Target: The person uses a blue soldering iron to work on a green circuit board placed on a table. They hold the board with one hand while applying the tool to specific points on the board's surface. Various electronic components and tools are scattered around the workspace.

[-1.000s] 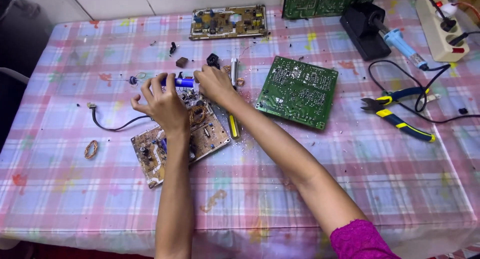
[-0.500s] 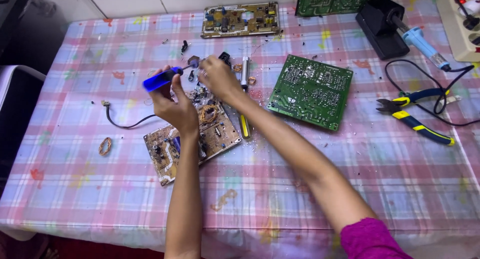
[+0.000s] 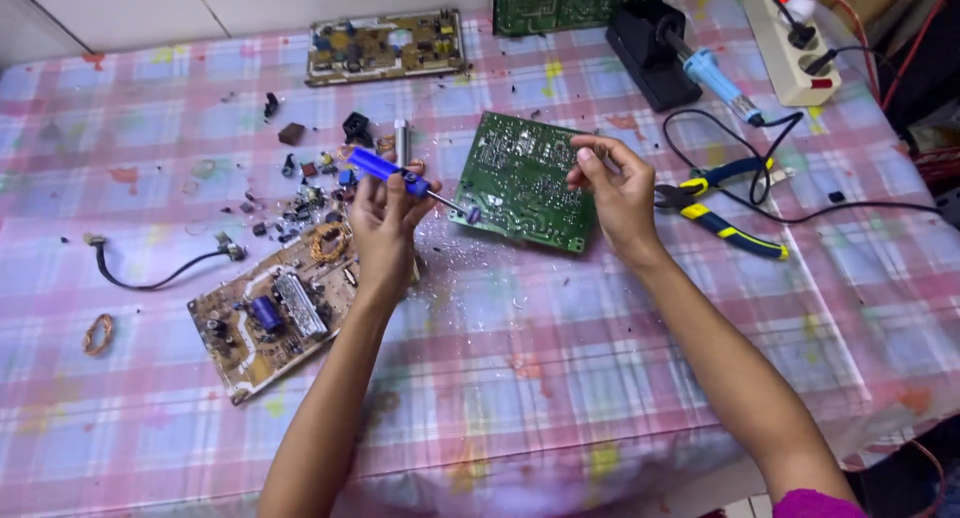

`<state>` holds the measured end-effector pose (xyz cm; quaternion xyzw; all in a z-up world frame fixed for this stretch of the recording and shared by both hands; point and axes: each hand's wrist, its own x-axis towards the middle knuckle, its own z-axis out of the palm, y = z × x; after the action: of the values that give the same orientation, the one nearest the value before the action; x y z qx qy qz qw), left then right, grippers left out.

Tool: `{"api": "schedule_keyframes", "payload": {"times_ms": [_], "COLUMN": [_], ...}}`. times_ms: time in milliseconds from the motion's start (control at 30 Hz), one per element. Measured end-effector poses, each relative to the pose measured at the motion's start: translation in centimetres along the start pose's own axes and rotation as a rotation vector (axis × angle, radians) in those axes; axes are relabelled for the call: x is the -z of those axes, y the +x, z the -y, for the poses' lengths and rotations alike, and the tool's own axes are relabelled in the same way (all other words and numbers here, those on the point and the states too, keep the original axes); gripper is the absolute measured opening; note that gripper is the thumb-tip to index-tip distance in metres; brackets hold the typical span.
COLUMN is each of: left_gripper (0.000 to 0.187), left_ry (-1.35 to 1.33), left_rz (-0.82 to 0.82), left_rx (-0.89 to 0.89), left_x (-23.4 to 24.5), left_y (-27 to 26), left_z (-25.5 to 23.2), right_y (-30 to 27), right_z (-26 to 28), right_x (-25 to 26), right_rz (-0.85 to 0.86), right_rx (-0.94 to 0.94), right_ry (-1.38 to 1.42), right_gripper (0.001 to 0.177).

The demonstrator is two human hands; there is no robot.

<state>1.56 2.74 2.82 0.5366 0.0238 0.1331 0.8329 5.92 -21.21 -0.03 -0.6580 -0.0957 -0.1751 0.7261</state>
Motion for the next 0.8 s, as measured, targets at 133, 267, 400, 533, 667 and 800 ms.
{"api": "schedule_keyframes", "payload": {"times_ms": [133, 267, 400, 533, 667, 800], "left_gripper": [0.032, 0.037, 0.039, 0.033, 0.033, 0.047], "left_ry": [-0.036, -0.055, -0.064, 0.128, 0.322, 0.285], "left_rz": [0.089, 0.209, 0.296, 0.38, 0.391, 0.356], "left_rx": [0.01, -0.028, 0.003, -0.043, -0.103, -0.101], "left_x": [-0.2, -0.7, -0.5, -1.2, -1.2, -2.1], "left_y": [-0.6, -1.5, -1.5, -2.3, -2.8, -3.4], "left_z": [1.7, 1.1, 1.8, 2.0, 2.9, 1.2], "right_y": [-0.6, -1.0, -1.8, -4.3, -5.9, -5.4], "right_z": [2.3, 3.0, 4.0, 4.6, 3.2, 5.3], "right_x": [-0.4, 0.0, -1.4, -3.6, -4.9, -5.5], "right_rz": [0.074, 0.441, 0.491, 0.585, 0.623, 0.549], "right_rx": [0.098, 0.459, 0.493, -0.049, -0.227, -0.268], "right_ry": [-0.066, -0.762, -0.72, -0.117, 0.115, 0.24], "right_gripper": [0.018, 0.026, 0.019, 0.039, 0.033, 0.033]}}
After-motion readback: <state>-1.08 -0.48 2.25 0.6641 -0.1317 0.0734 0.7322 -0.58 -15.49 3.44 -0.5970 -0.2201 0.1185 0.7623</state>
